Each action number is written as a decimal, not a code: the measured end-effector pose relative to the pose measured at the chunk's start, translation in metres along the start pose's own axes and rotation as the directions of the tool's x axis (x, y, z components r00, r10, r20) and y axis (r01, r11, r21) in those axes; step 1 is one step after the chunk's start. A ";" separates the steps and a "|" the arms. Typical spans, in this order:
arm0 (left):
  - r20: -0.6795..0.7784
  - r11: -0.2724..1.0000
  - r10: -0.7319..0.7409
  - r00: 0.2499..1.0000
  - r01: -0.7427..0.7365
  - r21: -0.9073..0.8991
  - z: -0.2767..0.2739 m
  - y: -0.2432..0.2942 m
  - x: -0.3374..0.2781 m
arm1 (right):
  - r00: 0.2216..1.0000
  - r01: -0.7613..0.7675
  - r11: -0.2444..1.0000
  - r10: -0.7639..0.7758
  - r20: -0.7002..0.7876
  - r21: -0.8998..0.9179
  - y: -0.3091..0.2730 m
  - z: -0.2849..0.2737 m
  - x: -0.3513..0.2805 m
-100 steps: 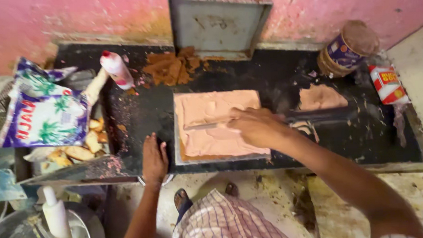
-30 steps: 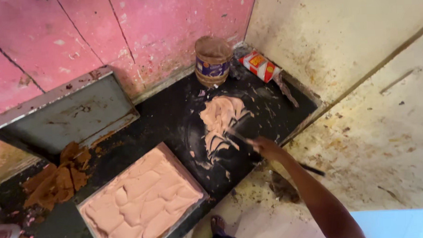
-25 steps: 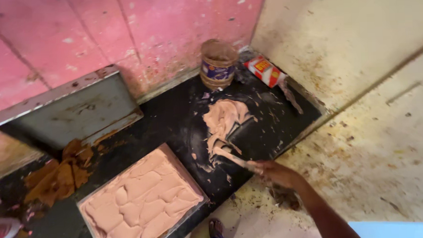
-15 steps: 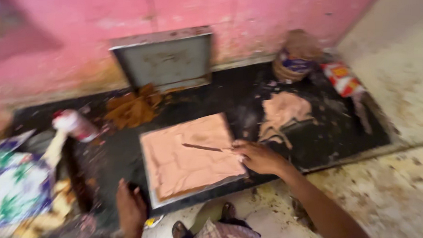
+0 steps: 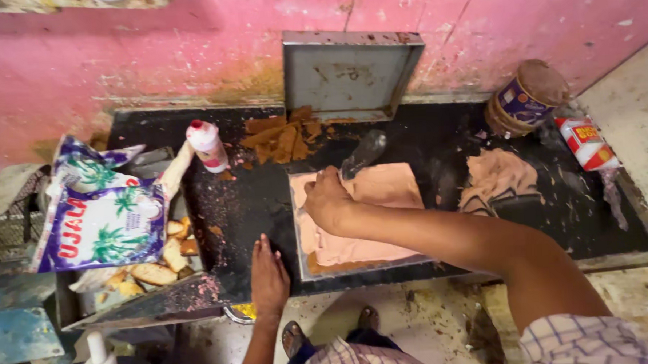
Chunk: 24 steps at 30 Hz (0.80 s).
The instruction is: The person spreads pink frosting onto a rectangular cake base using a metal spatula. They repeatedly scoop frosting from a countertop pile and smooth it over the cake surface, working to cover the entire top evenly.
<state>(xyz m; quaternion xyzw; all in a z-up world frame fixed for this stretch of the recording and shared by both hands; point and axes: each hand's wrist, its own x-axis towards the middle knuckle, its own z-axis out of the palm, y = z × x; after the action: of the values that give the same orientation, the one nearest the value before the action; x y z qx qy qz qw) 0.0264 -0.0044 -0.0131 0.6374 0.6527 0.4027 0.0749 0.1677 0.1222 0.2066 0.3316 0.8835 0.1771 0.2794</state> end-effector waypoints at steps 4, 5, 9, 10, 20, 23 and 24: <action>0.039 1.000 -0.020 0.999 0.021 -0.024 -0.004 0.000 0.002 | 0.989 0.082 0.993 -0.091 0.118 0.083 -0.010 0.002 -0.018; 0.039 1.000 -0.006 0.999 0.006 -0.008 -0.005 0.001 0.002 | 0.986 0.125 0.992 -0.126 0.105 0.010 -0.016 0.004 -0.028; 0.030 1.000 0.004 1.000 -0.004 -0.003 -0.007 0.004 0.004 | 0.981 0.191 0.965 -0.182 0.067 -0.181 -0.028 0.009 -0.041; 0.026 1.000 -0.006 1.000 0.006 -0.010 -0.008 0.004 0.005 | 0.983 0.184 0.962 -0.177 0.052 -0.202 -0.029 0.009 -0.035; 0.076 0.997 -0.067 0.995 0.069 -0.027 -0.014 0.009 0.009 | 0.999 -0.008 0.993 0.014 0.052 -0.116 0.023 0.005 0.046; 0.089 0.998 -0.066 0.994 0.067 -0.009 -0.016 0.007 0.007 | 0.990 0.060 0.991 -0.044 0.131 -0.122 0.008 0.004 0.037; 0.092 0.998 -0.062 0.994 0.062 -0.001 -0.014 0.008 0.009 | 0.987 0.090 0.983 -0.066 0.148 -0.160 0.008 0.004 0.037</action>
<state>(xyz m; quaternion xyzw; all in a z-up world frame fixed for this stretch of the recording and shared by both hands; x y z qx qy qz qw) 0.0226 -0.0035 0.0044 0.6344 0.6673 0.3717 0.1184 0.1512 0.1542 0.1937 0.2840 0.8558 0.2149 0.3751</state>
